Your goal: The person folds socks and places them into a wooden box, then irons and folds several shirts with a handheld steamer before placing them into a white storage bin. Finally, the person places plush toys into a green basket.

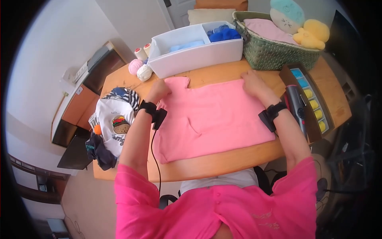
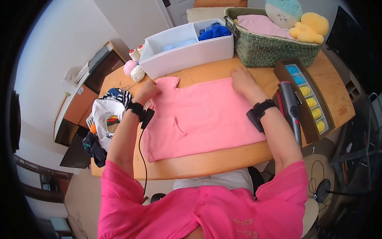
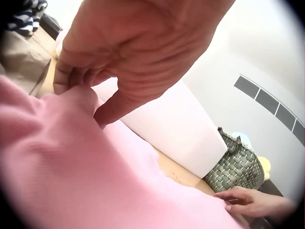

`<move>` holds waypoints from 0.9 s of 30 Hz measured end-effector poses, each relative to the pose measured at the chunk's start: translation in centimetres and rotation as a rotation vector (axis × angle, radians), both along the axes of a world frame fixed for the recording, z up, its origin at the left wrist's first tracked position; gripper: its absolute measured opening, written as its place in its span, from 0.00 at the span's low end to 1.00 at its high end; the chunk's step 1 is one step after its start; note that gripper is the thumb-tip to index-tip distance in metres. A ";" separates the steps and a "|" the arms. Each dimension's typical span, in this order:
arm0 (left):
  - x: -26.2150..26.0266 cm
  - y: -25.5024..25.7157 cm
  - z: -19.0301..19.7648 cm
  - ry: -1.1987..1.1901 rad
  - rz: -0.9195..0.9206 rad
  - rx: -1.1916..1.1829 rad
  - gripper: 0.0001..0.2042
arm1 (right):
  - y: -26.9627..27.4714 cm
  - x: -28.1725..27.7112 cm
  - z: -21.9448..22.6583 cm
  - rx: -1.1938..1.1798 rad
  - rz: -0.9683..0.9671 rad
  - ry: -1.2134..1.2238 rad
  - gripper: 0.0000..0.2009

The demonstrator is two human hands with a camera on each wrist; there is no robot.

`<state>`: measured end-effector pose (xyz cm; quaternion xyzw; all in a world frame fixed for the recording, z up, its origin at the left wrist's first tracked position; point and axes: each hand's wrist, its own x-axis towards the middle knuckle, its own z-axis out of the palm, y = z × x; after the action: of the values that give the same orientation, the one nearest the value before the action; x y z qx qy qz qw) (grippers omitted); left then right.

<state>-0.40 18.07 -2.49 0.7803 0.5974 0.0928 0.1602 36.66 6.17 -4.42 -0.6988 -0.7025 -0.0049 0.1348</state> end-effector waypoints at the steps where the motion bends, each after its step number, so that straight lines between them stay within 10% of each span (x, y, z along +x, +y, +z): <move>1: -0.1 0.3 -0.2 -0.085 0.041 -0.048 0.13 | 0.2 -0.2 0.1 -0.011 -0.008 0.004 0.13; 9: -2.3 -4.9 3.3 -0.933 -0.253 -0.151 0.08 | -3.7 -1.1 2.6 0.204 0.018 0.050 0.08; 14: -4.8 -12.1 3.7 -0.811 -0.267 -0.222 0.08 | -8.1 -0.6 2.2 0.286 0.079 -0.043 0.06; 17: -6.5 -13.8 2.8 -0.288 -0.403 0.025 0.10 | -8.8 -0.4 0.7 0.137 0.010 -0.101 0.06; 27: -6.2 -16.4 2.0 -0.198 -0.627 0.381 0.06 | -9.7 -0.9 0.8 0.158 -0.030 -0.088 0.08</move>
<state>-6.63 1.70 -0.51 0.9283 0.2831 0.2235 0.0900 35.73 -3.52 -3.59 -0.6955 -0.6947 -0.0930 0.1585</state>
